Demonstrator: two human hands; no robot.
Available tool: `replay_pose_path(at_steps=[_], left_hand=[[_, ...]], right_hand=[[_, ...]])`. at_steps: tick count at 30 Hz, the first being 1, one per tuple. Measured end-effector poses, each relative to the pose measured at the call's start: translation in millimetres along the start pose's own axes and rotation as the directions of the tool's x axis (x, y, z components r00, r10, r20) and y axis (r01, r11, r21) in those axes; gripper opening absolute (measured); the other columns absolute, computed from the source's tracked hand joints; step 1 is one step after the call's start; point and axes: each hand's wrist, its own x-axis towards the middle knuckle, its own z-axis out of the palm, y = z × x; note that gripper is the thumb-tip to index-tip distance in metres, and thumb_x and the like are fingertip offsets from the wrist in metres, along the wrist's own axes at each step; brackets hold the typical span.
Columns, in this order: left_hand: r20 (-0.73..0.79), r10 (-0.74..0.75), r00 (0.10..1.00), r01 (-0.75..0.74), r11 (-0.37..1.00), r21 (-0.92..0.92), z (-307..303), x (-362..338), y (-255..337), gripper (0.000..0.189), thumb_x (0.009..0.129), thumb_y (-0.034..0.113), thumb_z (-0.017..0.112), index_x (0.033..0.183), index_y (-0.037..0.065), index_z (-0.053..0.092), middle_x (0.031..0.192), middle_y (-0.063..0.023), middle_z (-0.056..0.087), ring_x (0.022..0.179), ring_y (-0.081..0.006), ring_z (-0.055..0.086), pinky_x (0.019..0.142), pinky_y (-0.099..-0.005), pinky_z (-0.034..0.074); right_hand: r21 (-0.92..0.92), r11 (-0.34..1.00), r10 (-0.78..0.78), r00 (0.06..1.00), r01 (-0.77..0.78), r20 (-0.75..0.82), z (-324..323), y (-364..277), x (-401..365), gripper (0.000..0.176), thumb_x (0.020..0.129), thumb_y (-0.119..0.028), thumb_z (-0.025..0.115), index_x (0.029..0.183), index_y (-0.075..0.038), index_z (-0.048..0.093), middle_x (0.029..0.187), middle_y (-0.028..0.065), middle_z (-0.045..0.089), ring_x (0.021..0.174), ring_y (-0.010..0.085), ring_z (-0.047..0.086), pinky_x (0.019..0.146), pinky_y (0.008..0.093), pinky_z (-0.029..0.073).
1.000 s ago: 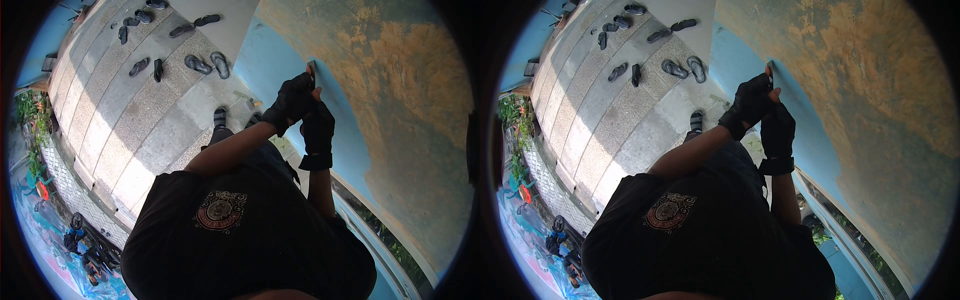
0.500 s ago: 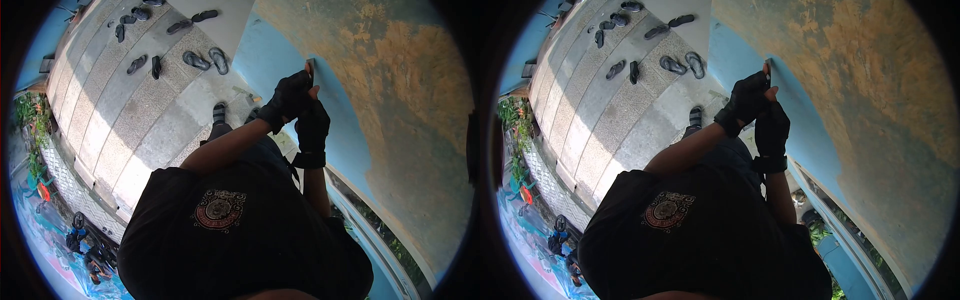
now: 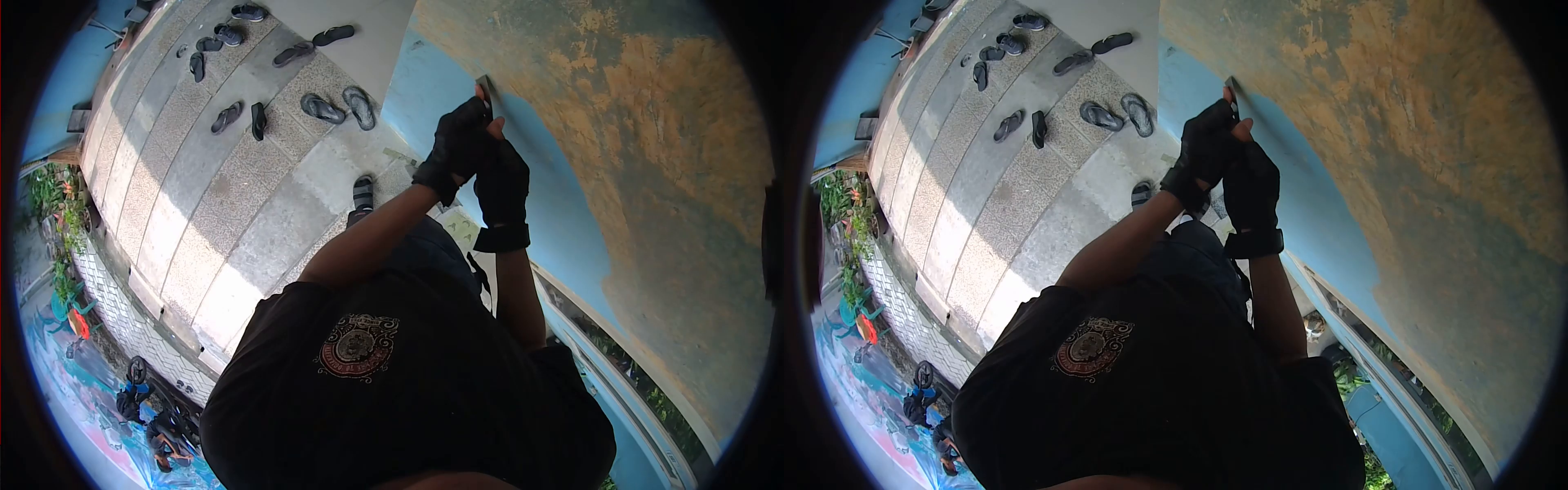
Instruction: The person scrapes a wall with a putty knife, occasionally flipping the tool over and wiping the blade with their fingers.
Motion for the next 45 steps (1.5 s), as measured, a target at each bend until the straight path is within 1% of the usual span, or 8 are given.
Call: replay_pose_path(at_steps=[5,8,10,11,14,19,23,45], left_hand=[[0.038,0.114,0.993,-0.118,0.987,0.106,7,-12,1,0.015,0.089,0.012,0.069,0.094,0.003,0.058,0.076,-0.0032,0.055,0.068,-0.0075,0.045,0.063,-0.0275,0.046],[0.014,-0.064,0.998,0.065,0.986,-0.154,4,-5,-4,0.017,0.089,0.009,0.068,0.100,0.004,0.057,0.078,0.0001,0.057,0.070,-0.0066,0.047,0.064,-0.0242,0.045],[0.021,-0.286,0.958,0.244,0.774,-0.584,-12,15,-16,0.020,0.089,0.009,0.068,0.103,0.002,0.056,0.081,-0.0018,0.063,0.071,-0.0072,0.053,0.065,-0.0220,0.045],[-0.035,-0.373,0.927,0.282,0.758,-0.588,-22,21,-22,0.024,0.093,0.013,0.063,0.112,0.000,0.056,0.084,-0.0043,0.063,0.075,-0.0062,0.056,0.066,-0.0201,0.046],[-0.018,-0.359,0.933,0.287,0.776,-0.562,-43,20,-63,0.057,0.098,0.039,0.057,0.136,-0.001,0.042,0.088,-0.0078,0.064,0.080,-0.0179,0.065,0.072,-0.0293,0.054],[0.506,-0.376,0.776,0.583,0.119,-0.804,-18,1,-47,0.060,0.100,0.054,0.041,0.128,0.000,0.045,0.091,-0.0169,0.066,0.086,-0.0311,0.066,0.080,-0.0411,0.054],[0.697,-0.209,0.686,0.705,-0.050,-0.708,17,-3,-46,0.050,0.098,0.052,0.048,0.094,0.003,0.061,0.079,-0.0126,0.065,0.084,-0.0315,0.067,0.083,-0.0425,0.053],[0.582,-0.469,0.664,0.624,-0.079,-0.777,40,-11,-7,0.053,0.095,0.055,0.050,0.068,0.010,0.051,0.061,-0.0064,0.053,0.067,-0.0220,0.058,0.081,-0.0443,0.054]], right_hand=[[-0.149,0.973,0.186,0.981,-0.177,0.050,-14,6,-13,0.026,0.091,-0.010,0.059,0.116,-0.003,0.065,0.092,0.0096,0.069,0.087,0.0185,0.066,0.076,0.0310,0.050],[0.195,0.927,0.303,0.946,-0.320,0.116,-8,-3,1,0.030,0.093,-0.009,0.057,0.123,-0.004,0.062,0.099,0.0069,0.070,0.091,0.0124,0.065,0.080,0.0277,0.051],[0.080,0.975,-0.214,0.974,0.208,0.075,27,10,32,0.020,0.093,-0.012,0.057,0.110,-0.005,0.066,0.076,0.0065,0.064,0.063,0.0123,0.060,0.055,0.0288,0.046],[0.042,0.992,0.107,0.977,-0.117,0.187,35,-17,42,0.026,0.090,-0.010,0.059,0.115,-0.006,0.063,0.083,0.0087,0.065,0.068,0.0203,0.062,0.062,0.0308,0.048],[-0.136,0.960,-0.213,0.956,0.243,0.203,50,3,36,0.036,0.088,-0.011,0.061,0.124,-0.007,0.059,0.085,0.0094,0.066,0.074,0.0215,0.062,0.067,0.0326,0.048],[-0.059,0.922,0.384,0.882,-0.383,0.273,2,-28,1,0.053,0.088,-0.008,0.063,0.140,-0.007,0.049,0.097,0.0083,0.068,0.084,0.0189,0.062,0.076,0.0355,0.049],[-0.081,0.992,0.112,0.981,-0.101,0.157,-21,-9,-17,0.050,0.089,-0.008,0.062,0.138,-0.002,0.050,0.103,0.0078,0.066,0.091,0.0182,0.061,0.081,0.0317,0.048],[-0.057,0.979,0.204,0.969,-0.198,0.139,-45,-19,-19,0.045,0.088,-0.001,0.062,0.132,0.004,0.053,0.122,0.0094,0.063,0.113,0.0151,0.057,0.100,0.0271,0.040]])
